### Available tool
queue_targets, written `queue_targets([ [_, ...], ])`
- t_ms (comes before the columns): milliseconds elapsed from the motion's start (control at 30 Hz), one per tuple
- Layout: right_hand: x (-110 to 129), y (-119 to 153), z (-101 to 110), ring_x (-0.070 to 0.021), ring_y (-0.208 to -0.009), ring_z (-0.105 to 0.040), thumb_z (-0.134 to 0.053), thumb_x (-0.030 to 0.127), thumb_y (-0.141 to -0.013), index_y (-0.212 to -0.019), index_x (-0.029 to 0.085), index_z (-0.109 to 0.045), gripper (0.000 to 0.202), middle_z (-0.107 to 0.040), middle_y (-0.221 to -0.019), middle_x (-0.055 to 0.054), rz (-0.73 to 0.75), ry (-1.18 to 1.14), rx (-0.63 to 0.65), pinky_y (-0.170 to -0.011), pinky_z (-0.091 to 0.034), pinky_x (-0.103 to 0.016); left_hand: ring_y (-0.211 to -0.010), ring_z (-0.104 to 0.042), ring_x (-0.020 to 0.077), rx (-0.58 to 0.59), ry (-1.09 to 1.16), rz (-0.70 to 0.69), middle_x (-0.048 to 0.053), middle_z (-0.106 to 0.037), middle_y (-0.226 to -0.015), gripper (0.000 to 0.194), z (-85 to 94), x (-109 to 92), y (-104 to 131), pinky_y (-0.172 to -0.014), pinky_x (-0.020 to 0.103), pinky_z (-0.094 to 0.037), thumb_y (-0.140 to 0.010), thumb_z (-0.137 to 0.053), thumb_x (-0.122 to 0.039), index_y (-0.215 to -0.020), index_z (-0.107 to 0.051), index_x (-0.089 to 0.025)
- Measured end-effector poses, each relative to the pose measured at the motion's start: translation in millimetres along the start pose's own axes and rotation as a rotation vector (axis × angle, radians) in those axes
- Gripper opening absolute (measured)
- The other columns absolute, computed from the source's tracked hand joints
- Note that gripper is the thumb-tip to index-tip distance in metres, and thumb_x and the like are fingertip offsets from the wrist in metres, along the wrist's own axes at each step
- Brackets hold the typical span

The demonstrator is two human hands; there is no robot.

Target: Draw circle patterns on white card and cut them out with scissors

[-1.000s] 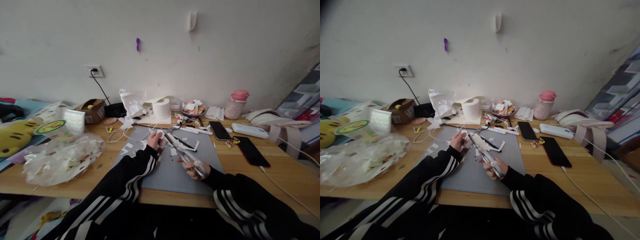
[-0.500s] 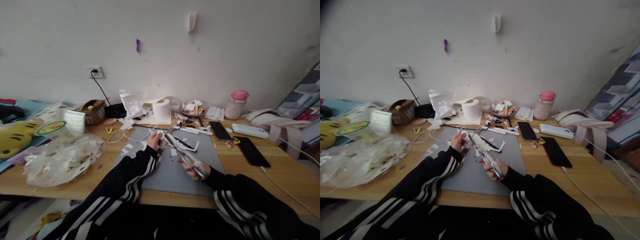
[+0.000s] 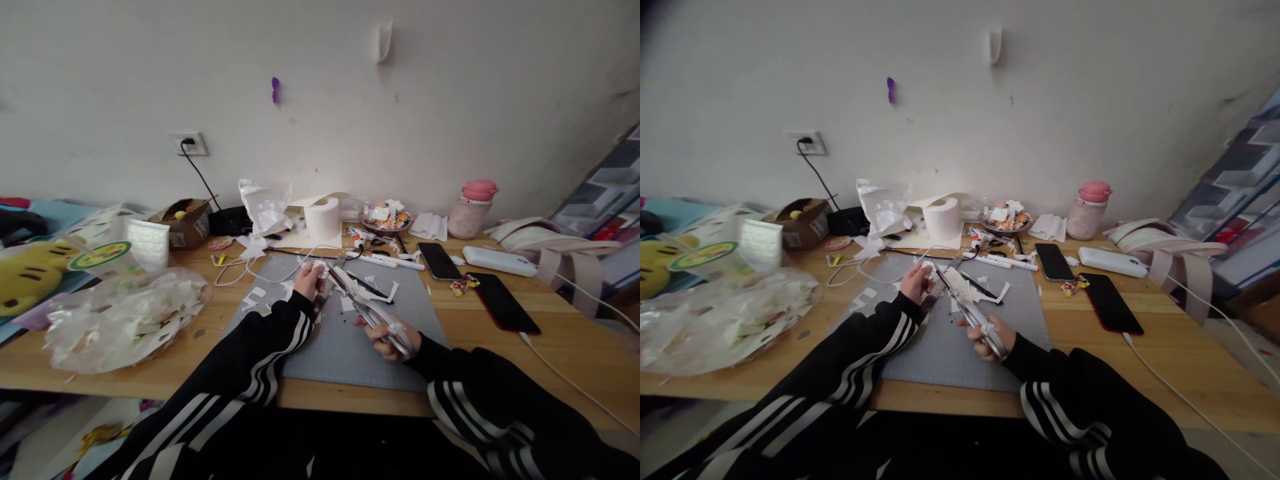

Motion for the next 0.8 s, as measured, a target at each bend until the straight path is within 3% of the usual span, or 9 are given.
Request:
queue_targets([
  [367,1.7,1.6,-1.9,0.0011,-0.030,-0.016,-0.074,0.027,-0.050,-0.080,0.021,-0.061,0.034,-0.035,-0.050,0.011,0.019,-0.034,0.008,-0.035,-0.002,-0.019,-0.054,-0.052,0.0061,0.015,-0.046,-0.014,-0.002,-0.058,-0.076,0.019,-2.0,-0.1,0.6,-0.046,0.018,-0.045,-0.092,-0.055,-0.031,-0.094,-0.058,-0.012],
  [800,-10.1,-11.8,5.1,0.0007,-0.028,-0.016,-0.064,0.023,-0.048,-0.085,0.021,-0.058,0.037,-0.037,-0.047,0.014,-0.029,-0.065,0.100,-0.031,-0.005,-0.014,-0.053,-0.051,0.0060,0.169,-0.093,0.039,-0.002,-0.057,-0.074,0.019,-20.2,7.8,10.1,-0.046,0.018,-0.045,-0.092,-0.055,-0.030,-0.092,-0.058,-0.012],
])
Point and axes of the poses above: each hand's wrist, its own y-axis away from the middle knuckle, its own z-axis out of the back of the hand, x = y × z, the point moved 10 cm from there along -y, towards the middle knuckle
